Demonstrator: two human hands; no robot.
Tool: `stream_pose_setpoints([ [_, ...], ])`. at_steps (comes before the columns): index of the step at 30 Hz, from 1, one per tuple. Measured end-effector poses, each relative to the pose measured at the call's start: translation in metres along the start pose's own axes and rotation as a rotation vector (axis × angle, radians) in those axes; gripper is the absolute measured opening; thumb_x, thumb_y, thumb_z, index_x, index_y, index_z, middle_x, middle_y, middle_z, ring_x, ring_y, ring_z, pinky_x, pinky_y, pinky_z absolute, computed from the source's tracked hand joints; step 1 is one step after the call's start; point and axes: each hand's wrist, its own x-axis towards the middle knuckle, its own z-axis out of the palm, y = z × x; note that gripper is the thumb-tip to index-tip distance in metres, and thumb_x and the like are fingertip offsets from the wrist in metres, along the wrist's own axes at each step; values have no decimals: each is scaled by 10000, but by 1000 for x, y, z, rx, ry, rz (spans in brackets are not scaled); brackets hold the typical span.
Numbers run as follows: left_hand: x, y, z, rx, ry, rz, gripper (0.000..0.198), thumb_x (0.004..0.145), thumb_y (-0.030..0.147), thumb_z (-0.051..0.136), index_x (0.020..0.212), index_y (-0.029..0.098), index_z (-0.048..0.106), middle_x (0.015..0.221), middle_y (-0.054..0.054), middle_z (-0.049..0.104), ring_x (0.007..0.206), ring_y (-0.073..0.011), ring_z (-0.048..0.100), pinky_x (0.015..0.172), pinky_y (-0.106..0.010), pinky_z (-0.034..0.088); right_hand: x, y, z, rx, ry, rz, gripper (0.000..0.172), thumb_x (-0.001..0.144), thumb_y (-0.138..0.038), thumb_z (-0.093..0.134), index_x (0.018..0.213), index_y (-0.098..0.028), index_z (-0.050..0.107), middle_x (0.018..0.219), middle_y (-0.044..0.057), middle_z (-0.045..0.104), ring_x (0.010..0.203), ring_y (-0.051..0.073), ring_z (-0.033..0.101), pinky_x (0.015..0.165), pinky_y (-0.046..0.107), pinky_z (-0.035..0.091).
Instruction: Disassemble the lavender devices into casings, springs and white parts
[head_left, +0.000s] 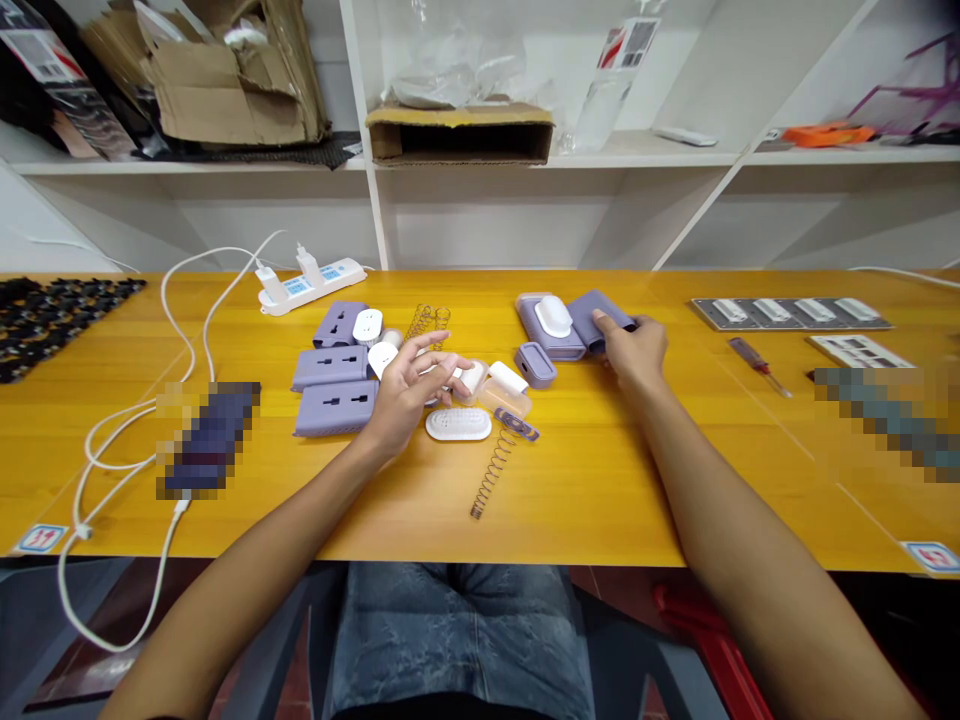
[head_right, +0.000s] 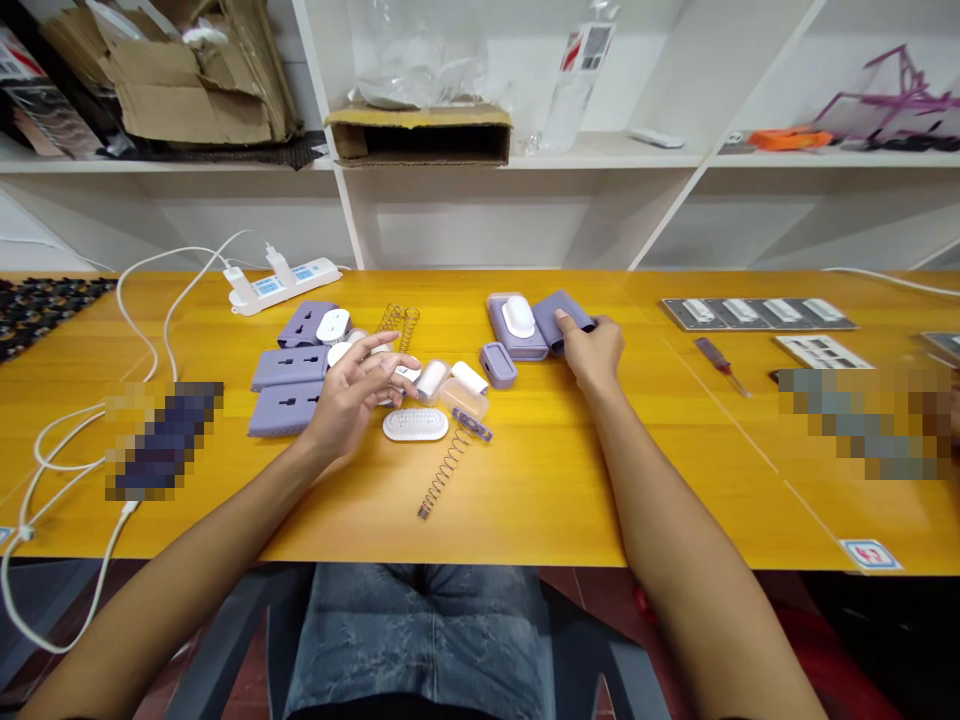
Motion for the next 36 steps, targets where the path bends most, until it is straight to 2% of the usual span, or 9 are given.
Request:
stream_pose_setpoints([
  [3,0,-1,0,1,3,-8,503,890,441,862,1282,213,643,1140,-118,816,777,-182,766,659,-298,505,-5,-7,1,-10,-38,98,403,891,-510,768,1073,-154,715,869,147,729,865,337,683,776,482,553],
  [10,0,-4,-2,9,-13,-14,480,906,432,854,1281,198,666,1159,-128,809,781,-183,763,664,-308,507,-9,-16,2,-76,-115,30,458,833,-551,811,1066,-164,734,992,147,761,915,300,680,848,425,530],
  [16,2,-9,-6,5,-62,-20,494,909,444,861,1273,176,663,1072,-92,793,766,-168,746,663,-289,515,-12,-26,-10,-205,-274,-13,426,914,-621,696,815,-207,720,695,53,659,706,244,592,698,364,428],
  [21,1,-11,-7,49,-86,15,450,956,442,818,1281,175,657,1062,-84,779,765,-158,742,661,-280,510,-10,-23,-12,-354,-312,-72,517,979,-624,602,639,-236,650,617,79,610,711,280,596,705,399,425],
  [25,-3,-15,-3,265,-116,155,415,990,408,782,1314,186,648,1048,-67,758,783,-149,726,685,-284,531,-10,-18,-7,-417,-207,-181,450,982,-557,585,804,-190,776,878,183,741,939,354,674,867,455,504],
  [27,-6,-18,-1,448,-151,286,370,1008,361,757,1321,195,649,1051,-65,758,806,-148,713,686,-281,527,-13,-23,-7,-380,-78,-267,412,961,-508,612,941,-146,809,1069,236,754,1068,379,675,958,488,516],
  [29,-8,-23,0,644,-183,456,321,1030,308,720,1324,201,647,1051,-62,762,817,-146,699,702,-286,528,-21,-34,-11,-291,-23,-369,377,961,-473,622,962,-141,801,1102,233,753,1068,364,676,980,487,513],
  [32,-11,-30,1,848,-204,635,277,1060,252,670,1328,189,636,1020,-53,753,811,-149,689,772,-315,560,-41,-58,-21,-63,-264,-423,360,960,-529,673,871,-193,767,886,128,749,829,271,659,808,413,509],
  [36,-14,-38,2,1003,-244,660,111,1089,233,616,1146,162,680,954,-58,734,794,-162,679,759,-325,555,-75,-88,-32,48,-889,-408,431,928,-625,718,841,-204,753,752,48,707,671,195,592,630,336,415],
])
